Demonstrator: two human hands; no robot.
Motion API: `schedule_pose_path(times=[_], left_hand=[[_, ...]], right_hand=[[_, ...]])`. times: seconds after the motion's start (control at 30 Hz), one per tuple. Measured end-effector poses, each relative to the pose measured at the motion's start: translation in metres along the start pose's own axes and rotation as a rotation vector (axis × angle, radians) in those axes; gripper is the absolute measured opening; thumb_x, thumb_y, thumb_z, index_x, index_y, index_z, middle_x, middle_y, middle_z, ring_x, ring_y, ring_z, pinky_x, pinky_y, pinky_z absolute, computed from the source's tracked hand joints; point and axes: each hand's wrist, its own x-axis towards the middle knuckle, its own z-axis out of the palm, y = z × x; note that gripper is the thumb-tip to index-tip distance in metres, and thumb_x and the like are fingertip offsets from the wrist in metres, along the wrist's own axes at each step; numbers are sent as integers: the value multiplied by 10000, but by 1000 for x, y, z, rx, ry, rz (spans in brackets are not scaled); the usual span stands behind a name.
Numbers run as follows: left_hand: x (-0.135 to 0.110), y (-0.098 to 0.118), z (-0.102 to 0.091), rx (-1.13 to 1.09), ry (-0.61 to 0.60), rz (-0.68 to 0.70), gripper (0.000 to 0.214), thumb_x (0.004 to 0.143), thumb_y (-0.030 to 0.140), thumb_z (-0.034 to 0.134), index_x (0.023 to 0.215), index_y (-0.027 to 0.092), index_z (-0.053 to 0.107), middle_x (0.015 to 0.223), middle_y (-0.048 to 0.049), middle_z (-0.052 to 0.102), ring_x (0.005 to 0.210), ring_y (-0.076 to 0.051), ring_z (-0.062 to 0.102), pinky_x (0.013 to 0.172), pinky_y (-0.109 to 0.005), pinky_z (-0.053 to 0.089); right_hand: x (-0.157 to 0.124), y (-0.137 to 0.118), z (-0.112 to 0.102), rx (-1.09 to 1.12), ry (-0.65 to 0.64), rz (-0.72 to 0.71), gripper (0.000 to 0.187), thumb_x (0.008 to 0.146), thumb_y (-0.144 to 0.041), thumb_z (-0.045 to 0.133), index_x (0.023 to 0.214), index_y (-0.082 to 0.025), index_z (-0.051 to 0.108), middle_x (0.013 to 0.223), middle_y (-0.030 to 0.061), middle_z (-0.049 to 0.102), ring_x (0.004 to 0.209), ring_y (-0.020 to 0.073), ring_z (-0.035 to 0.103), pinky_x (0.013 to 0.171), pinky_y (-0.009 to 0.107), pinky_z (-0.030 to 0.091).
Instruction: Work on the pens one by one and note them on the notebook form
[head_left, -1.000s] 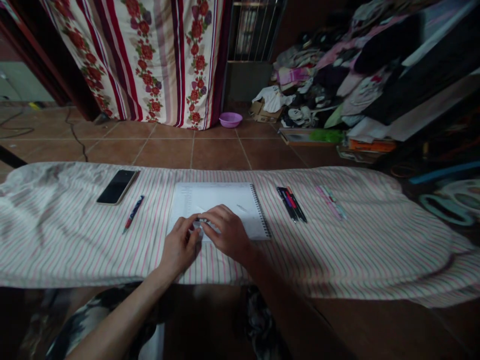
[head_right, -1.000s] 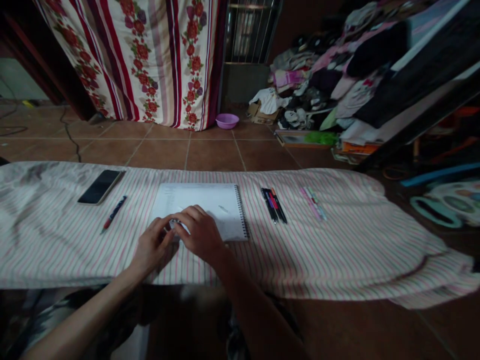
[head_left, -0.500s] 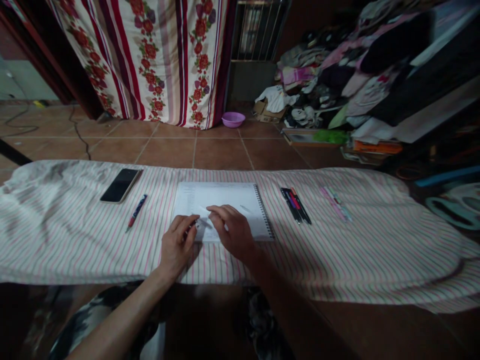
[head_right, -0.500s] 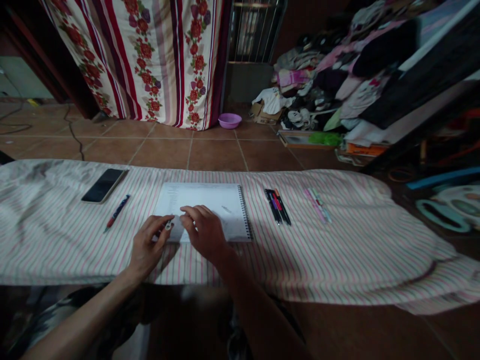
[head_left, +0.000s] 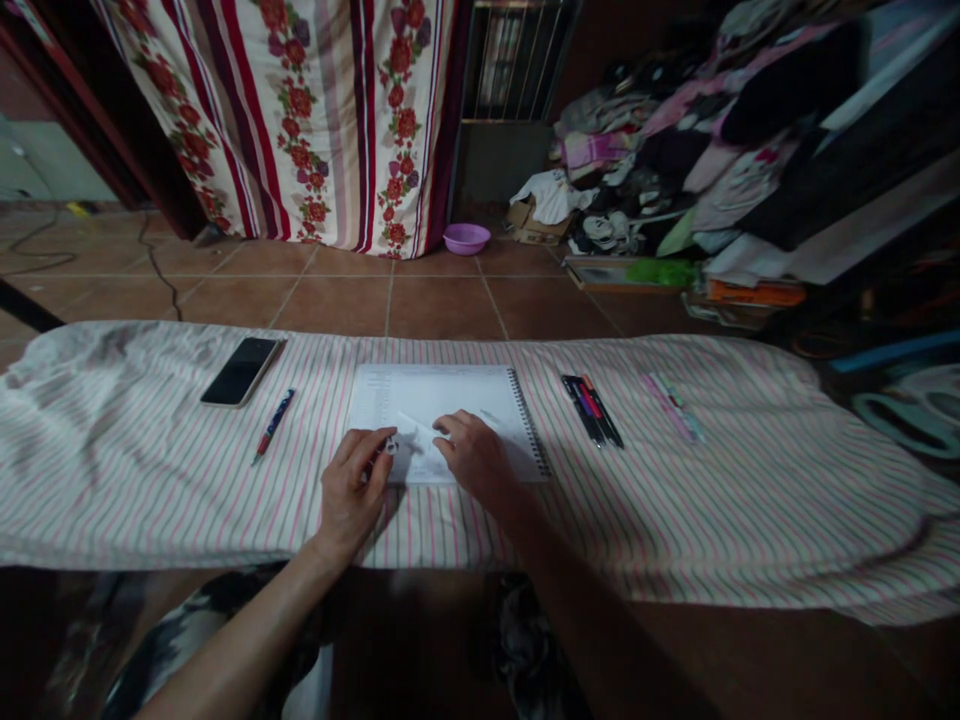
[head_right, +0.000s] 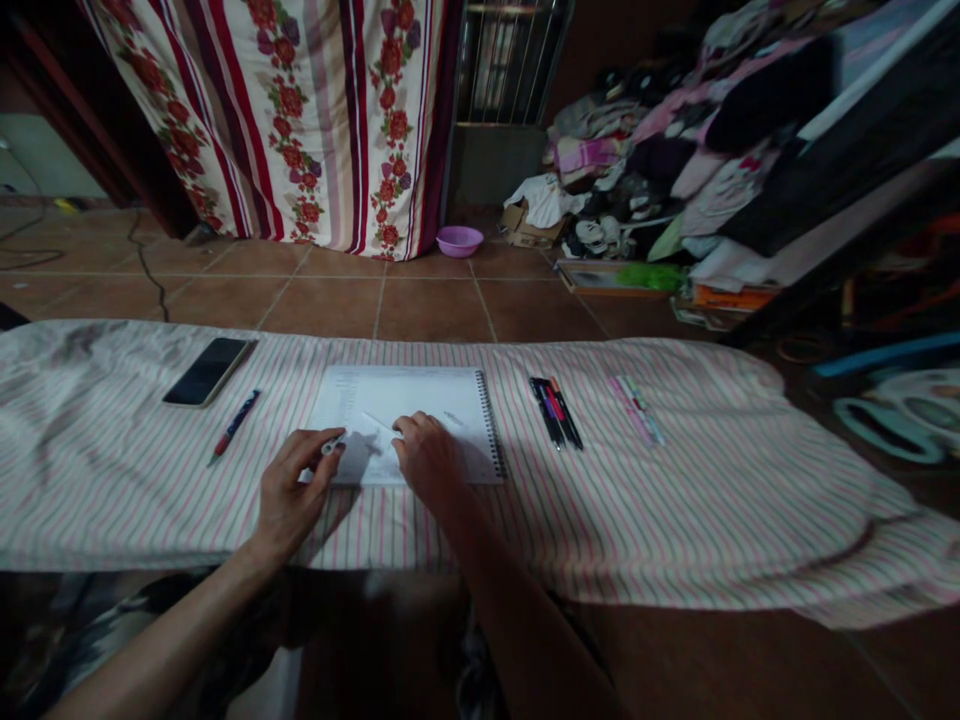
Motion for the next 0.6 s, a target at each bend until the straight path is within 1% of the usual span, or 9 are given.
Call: schedule_pose_path(times=[0.17,0.47,0.6], left_hand=[[1,1,-1,-13,21,14,231,839,135,488,1032,188,605,816,-21,570,700,-114,554,619,-229,474],[1,1,-3,-17,46,2,225,843,147,498,1038,199,600,840,-27,595,712,-118,558,620,-239,477],[3,4,-5,-18,67,-8,201,839,152,512,1012,192,605,833,-24,603,698,-116,561,614,-238,480]], right_hand=[[1,-1,-1,-24,-42,11,150,825,-210,544,952,-187,620,926,54,621,887,181,545,803,269,381],[1,1,2,-24,11,-25,121,818,-183,548,913,-185,622,889,60,615,856,193,546,777,290,394],[2,2,3,-23,6,-17,118,813,-177,552,903,-189,628,881,62,616,854,194,549,773,287,397]])
